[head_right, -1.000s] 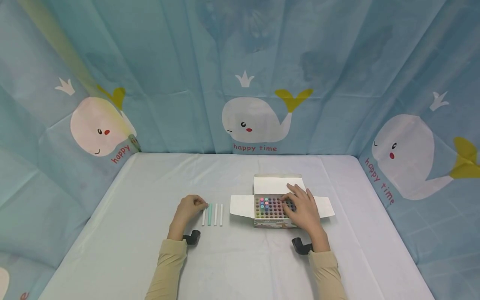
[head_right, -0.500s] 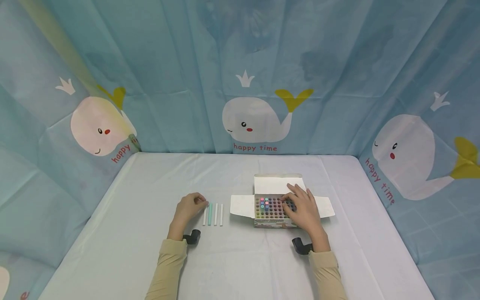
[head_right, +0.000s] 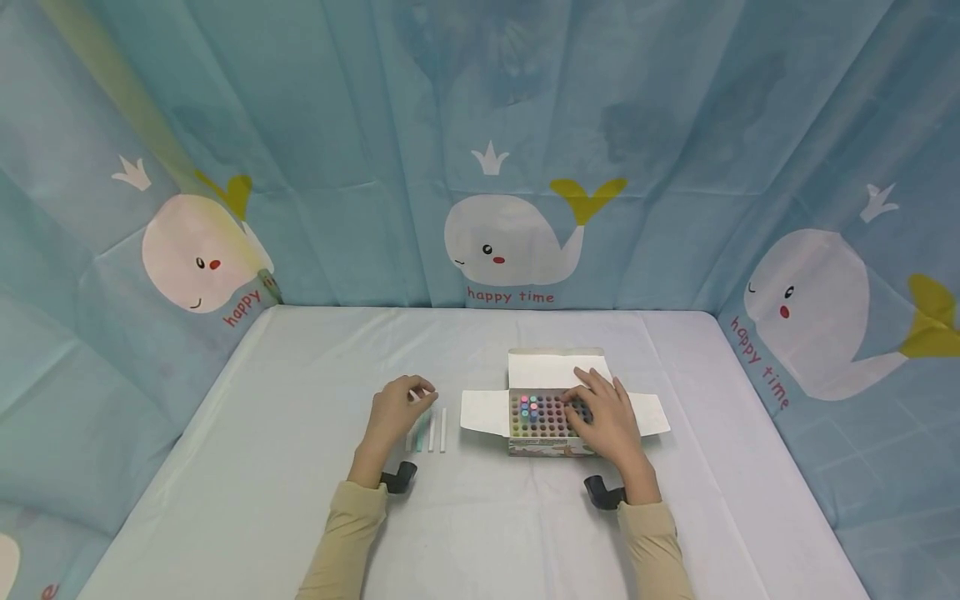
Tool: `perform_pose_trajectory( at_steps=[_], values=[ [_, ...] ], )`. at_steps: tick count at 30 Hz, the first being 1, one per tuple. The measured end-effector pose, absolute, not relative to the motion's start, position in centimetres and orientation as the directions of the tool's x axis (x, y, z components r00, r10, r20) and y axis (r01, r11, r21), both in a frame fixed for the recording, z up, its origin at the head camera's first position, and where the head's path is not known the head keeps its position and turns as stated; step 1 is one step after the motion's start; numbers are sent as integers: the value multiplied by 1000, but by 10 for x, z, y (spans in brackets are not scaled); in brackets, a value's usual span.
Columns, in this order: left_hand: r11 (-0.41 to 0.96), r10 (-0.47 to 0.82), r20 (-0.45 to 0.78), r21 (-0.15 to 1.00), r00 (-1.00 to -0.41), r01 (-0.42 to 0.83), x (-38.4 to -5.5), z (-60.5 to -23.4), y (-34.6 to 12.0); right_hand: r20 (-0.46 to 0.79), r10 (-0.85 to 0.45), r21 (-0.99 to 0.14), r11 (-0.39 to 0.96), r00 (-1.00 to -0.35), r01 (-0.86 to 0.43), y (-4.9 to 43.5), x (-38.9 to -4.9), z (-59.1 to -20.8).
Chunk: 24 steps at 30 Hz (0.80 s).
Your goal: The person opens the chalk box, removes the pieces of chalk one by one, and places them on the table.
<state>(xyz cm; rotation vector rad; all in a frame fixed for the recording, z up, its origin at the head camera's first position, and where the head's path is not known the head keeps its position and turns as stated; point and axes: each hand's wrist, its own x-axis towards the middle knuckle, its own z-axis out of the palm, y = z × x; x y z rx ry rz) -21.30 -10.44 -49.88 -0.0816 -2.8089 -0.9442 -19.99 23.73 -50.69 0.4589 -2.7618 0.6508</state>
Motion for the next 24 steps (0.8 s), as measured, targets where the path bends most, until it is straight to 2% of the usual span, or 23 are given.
perform_pose_trajectory(
  at_steps=[8, 16, 24],
  values=[
    [788, 67, 311, 567, -948, 242, -207, -487, -75, 322, -234, -381, 855, -917, -352, 237, -200, -506],
    [769, 162, 358, 539, -920, 345, -201, -482, -49, 317, -232, -380, 857, -920, -347, 236, -201, -505],
    [743, 317, 458, 424, -831, 518, -199, -483, -25, 307, -226, -386, 858, -925, -338, 237, -200, -505]
  ],
)
